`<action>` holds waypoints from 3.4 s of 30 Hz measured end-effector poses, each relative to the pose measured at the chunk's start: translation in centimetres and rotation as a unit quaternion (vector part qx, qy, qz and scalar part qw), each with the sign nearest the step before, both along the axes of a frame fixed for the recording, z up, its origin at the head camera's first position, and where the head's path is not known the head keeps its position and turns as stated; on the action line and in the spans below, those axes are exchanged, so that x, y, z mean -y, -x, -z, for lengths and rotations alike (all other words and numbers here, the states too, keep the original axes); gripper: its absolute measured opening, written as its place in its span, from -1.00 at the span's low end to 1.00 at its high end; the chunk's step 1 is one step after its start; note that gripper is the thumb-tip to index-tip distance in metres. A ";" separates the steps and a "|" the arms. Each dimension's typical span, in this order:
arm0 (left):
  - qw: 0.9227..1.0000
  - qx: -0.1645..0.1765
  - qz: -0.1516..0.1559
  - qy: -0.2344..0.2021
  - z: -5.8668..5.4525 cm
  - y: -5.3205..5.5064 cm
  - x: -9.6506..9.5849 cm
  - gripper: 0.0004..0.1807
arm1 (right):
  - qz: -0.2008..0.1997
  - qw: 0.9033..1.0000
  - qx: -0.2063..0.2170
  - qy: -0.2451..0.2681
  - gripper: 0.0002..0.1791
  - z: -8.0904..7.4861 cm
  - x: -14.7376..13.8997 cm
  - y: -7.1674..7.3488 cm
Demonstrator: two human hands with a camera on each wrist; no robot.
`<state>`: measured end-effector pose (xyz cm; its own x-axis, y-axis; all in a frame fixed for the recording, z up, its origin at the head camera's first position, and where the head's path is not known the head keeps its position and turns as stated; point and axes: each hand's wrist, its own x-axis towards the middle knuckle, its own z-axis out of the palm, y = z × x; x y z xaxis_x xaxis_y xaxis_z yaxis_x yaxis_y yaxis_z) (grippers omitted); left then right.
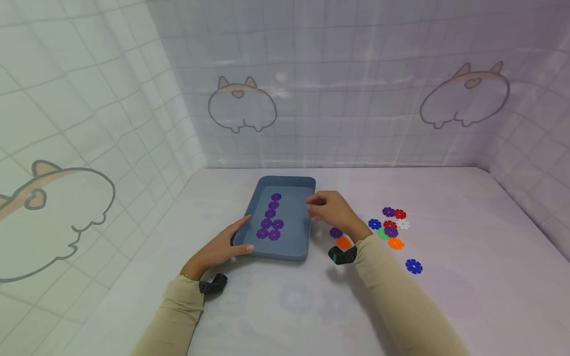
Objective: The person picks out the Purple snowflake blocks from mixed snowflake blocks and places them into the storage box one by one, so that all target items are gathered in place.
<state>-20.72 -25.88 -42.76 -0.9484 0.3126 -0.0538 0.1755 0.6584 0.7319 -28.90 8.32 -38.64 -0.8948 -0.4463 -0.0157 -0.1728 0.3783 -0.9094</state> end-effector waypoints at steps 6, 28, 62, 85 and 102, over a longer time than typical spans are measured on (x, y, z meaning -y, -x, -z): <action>1.000 -0.003 0.000 -0.006 -0.1 -0.1 0.0 0.03 | 0.011 1.000 0.012 -0.009 -0.59 1.1 -2.6 -0.3; 1.000 0.005 -0.001 -0.014 0.0 0.0 0.0 0.04 | 0.023 0.991 0.006 -0.130 -0.68 3.4 -5.5 -1.0; 1.000 0.001 -0.004 -0.005 0.1 -0.1 -0.1 0.04 | -0.024 0.991 -0.011 -0.129 -0.83 3.1 -6.0 -0.7; 1.000 0.007 -0.004 -0.006 0.0 -0.3 -0.2 0.03 | 0.021 0.999 0.028 -0.019 -0.65 1.8 -2.6 0.0; 1.000 0.010 -0.010 0.001 -0.2 -0.2 -0.1 0.03 | 0.008 0.988 0.088 0.124 -0.49 0.5 1.0 1.2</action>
<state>-20.52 -25.76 -42.53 -0.9531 0.2936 -0.0733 0.1476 0.6625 0.7343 -30.12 7.36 -39.13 -0.8949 -0.4419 -0.0626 -0.0002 0.1406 -0.9901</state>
